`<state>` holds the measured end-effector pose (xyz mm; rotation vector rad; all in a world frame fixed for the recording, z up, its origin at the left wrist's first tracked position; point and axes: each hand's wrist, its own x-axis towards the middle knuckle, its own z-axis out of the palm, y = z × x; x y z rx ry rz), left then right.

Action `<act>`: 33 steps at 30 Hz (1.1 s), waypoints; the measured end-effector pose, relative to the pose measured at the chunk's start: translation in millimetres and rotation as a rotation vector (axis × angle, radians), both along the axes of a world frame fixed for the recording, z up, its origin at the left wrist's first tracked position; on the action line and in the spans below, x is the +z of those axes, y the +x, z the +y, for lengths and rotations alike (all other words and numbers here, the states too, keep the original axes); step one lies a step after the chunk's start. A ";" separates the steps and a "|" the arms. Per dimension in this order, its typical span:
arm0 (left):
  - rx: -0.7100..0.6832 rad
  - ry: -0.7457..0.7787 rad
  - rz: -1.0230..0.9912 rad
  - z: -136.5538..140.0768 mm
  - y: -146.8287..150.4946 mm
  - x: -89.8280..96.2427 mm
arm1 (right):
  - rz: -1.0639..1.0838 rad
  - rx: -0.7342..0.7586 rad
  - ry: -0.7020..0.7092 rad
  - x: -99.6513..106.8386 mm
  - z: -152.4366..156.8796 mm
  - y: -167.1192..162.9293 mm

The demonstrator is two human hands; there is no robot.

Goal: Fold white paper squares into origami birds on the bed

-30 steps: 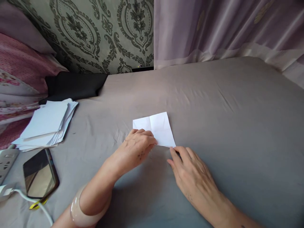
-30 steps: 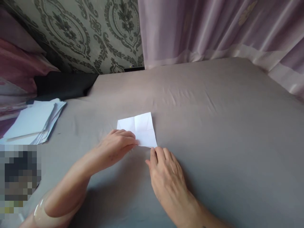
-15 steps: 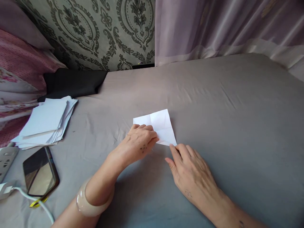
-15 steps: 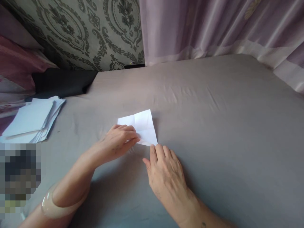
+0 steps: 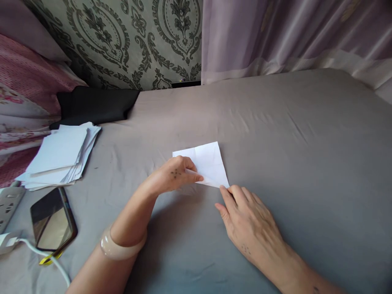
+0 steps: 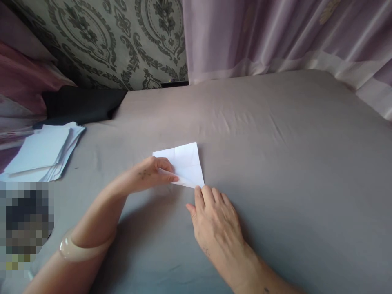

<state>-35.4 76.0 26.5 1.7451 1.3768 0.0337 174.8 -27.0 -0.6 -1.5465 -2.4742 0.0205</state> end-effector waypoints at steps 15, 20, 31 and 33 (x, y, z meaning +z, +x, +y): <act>0.041 -0.060 0.073 3.1 2.2 0.4 | -0.059 -0.011 -0.041 -1.5 -3.0 -6.1; 0.082 -0.097 0.046 6.3 1.3 2.6 | -0.069 -0.002 -0.039 -1.1 -2.3 -6.4; 0.000 -0.098 -0.133 8.4 -11.9 4.2 | -0.070 0.004 -0.041 -0.2 -1.6 -8.0; 0.022 -0.102 -0.143 9.0 -11.6 4.0 | -0.077 0.001 -0.043 0.1 -2.5 -9.5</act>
